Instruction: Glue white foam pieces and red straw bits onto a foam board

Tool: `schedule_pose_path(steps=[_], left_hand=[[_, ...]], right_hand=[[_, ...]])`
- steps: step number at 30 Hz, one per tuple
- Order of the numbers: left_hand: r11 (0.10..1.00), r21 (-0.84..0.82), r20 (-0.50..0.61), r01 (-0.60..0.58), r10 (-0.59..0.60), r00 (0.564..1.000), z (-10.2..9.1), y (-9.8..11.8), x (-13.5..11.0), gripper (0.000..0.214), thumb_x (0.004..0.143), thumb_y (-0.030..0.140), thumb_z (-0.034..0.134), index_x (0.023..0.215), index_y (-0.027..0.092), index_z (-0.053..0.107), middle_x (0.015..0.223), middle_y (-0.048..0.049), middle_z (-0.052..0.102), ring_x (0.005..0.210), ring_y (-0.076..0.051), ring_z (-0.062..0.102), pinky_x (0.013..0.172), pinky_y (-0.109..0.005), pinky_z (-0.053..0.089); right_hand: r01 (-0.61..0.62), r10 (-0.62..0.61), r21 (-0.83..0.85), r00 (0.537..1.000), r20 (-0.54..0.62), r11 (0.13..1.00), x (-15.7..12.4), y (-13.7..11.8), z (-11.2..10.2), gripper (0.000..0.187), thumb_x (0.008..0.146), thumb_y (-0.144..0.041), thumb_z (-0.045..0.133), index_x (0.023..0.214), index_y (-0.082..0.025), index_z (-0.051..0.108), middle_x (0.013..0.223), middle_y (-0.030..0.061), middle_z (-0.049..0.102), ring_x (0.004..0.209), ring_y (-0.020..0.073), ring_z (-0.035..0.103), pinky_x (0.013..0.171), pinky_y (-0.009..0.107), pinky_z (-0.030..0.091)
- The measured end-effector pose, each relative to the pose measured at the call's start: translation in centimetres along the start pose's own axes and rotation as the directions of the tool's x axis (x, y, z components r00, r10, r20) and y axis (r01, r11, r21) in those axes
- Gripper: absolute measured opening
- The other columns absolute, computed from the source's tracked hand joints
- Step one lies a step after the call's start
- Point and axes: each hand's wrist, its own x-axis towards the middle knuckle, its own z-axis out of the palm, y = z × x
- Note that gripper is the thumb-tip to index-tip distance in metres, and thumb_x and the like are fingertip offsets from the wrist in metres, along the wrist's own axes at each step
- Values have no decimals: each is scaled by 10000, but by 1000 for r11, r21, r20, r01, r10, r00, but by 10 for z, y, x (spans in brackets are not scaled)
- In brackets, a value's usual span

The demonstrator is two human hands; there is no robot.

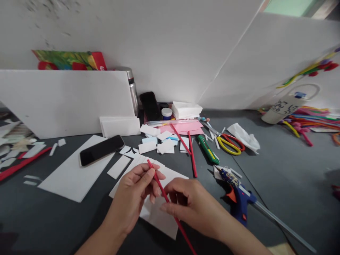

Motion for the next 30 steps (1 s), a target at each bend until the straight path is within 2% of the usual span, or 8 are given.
schedule_pose_path(steps=[13, 17, 19, 21, 22, 24, 26, 30], left_hand=[[994, 96, 92, -53, 44, 995, -5, 3, -5, 156, 865, 295, 704, 884, 149, 655, 860, -45, 711, 540, -80, 597, 462, -170, 464], [992, 114, 0, -58, 59, 998, -8, 10, -7, 190, 867, 348, 695, 879, 184, 599, 700, 12, 672, 405, -41, 494, 364, -119, 363], [989, 141, -32, -35, 40, 999, -12, 14, -7, 219, 886, 412, 656, 917, 207, 587, 589, 45, 617, 317, -24, 370, 300, -107, 272], [985, 170, -51, -30, 39, 998, -17, 18, -6, 250, 901, 458, 617, 978, 222, 594, 527, 66, 566, 284, -16, 260, 271, -107, 197], [982, 185, -62, -37, 49, 997, -20, 21, -5, 263, 906, 467, 605, 1006, 224, 599, 512, 72, 544, 287, -14, 225, 271, -106, 174], [972, 227, -78, -54, 73, 994, -25, 27, -3, 284, 906, 468, 604, 1051, 224, 611, 511, 78, 515, 317, -13, 196, 290, -105, 149], [954, 294, -62, -52, 74, 995, -31, 33, -2, 316, 890, 452, 633, 1097, 214, 625, 521, 76, 502, 361, -17, 210, 327, -103, 159], [929, 370, -13, 12, -7, 1000, -40, 43, -1, 361, 870, 426, 661, 1144, 192, 643, 548, 52, 539, 396, -17, 204, 378, -132, 146]], right_hand=[[147, -152, -106, 988, -41, 983, -5, -5, 0, 151, 910, -199, 582, 771, -169, 633, 702, -25, 599, 620, 92, 515, 581, 204, 351], [59, -101, -225, 978, -181, 973, -12, -12, -32, 287, 997, -338, 472, 850, -193, 671, 741, -6, 665, 655, 113, 580, 587, 213, 374], [-181, 2, -426, 922, -388, 886, -13, -5, -67, 315, 1003, -381, 436, 873, -200, 659, 725, 6, 668, 625, 132, 582, 552, 230, 373], [-490, 128, -626, 838, -531, 607, -9, 15, -108, 259, 1009, -356, 430, 1040, -221, 649, 894, 32, 711, 785, 165, 649, 674, 245, 434], [-563, 174, -633, 803, -570, 532, -5, 29, -127, 242, 997, -320, 463, 1103, -193, 640, 979, 78, 713, 879, 206, 659, 733, 279, 453], [-637, 247, -633, 764, -597, 440, 5, 62, -160, 251, 976, -284, 524, 1121, -114, 638, 1057, 157, 690, 965, 259, 653, 806, 355, 491], [-656, 331, -655, 754, -567, 375, 16, 94, -180, 286, 958, -332, 591, 1183, -158, 613, 1170, 89, 647, 996, 225, 646, 850, 427, 538], [-626, 417, -710, 767, -487, 323, 27, 133, -191, 328, 951, -323, 610, 1242, -172, 590, 1243, 95, 617, 1028, 233, 643, 855, 440, 554]])
